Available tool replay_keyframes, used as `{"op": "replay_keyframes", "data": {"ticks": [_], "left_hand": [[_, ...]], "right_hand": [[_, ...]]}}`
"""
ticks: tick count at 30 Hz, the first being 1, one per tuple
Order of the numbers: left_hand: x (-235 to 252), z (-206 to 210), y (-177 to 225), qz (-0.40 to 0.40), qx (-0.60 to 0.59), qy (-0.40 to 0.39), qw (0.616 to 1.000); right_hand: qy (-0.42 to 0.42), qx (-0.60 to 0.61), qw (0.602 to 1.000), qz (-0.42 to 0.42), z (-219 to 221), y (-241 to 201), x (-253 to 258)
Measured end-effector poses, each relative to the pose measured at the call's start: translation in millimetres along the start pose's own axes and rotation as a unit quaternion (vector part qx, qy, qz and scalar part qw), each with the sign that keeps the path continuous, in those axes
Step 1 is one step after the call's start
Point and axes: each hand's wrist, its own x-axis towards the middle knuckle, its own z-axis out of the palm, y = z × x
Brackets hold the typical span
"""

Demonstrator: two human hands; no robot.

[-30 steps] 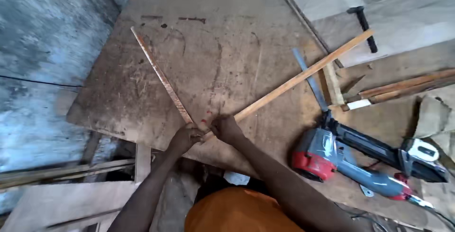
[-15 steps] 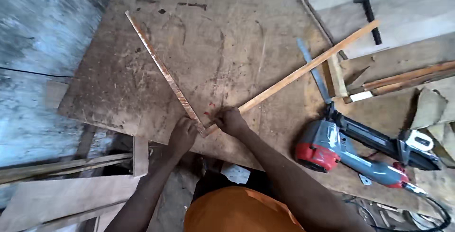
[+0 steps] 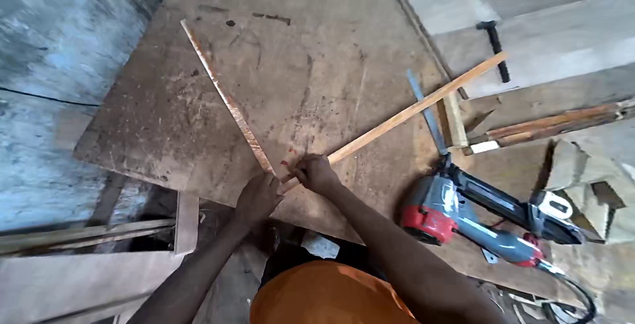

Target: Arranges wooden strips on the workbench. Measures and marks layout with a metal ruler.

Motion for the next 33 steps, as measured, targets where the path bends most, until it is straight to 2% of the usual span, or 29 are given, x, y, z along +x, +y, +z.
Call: {"op": "replay_keyframes", "data": {"ticks": [3, 6, 9, 12, 15, 17, 22, 27, 33], "left_hand": [[15, -6, 2, -0.028, 0.053, -0.05, 0.997], [10, 27, -12, -0.012, 0.084, -0.1, 0.991], [9, 43, -7, -0.007, 0.12, -0.141, 0.983], [17, 39, 2, -0.005, 0.156, -0.153, 0.976], [31, 37, -4, 0.056, 0.187, -0.134, 0.972], [43, 28, -12, 0.097, 0.199, -0.163, 0.962], [72, 11, -38, 0.202, 0.173, -0.219, 0.939], [82, 26, -65, 0.217, 0.134, -0.208, 0.945], [87, 30, -77, 0.24, 0.091, -0.2, 0.946]], "right_hand": [[-0.013, -0.006, 1.0, 0.022, -6, -7, -3], [-0.012, -0.028, 0.999, 0.022, -8, -9, -8], [0.031, -0.029, 0.999, 0.006, 12, 2, -9], [0.018, -0.02, 1.0, 0.013, 30, 13, -4], [0.001, -0.012, 1.0, 0.008, 33, 17, 0], [-0.005, -0.001, 1.0, 0.011, 34, 17, 2], [-0.012, -0.005, 1.0, 0.013, 38, 17, 7], [-0.02, 0.004, 1.0, 0.021, 33, 14, 7], [-0.024, 0.001, 0.999, 0.024, 31, 14, 8]]}}
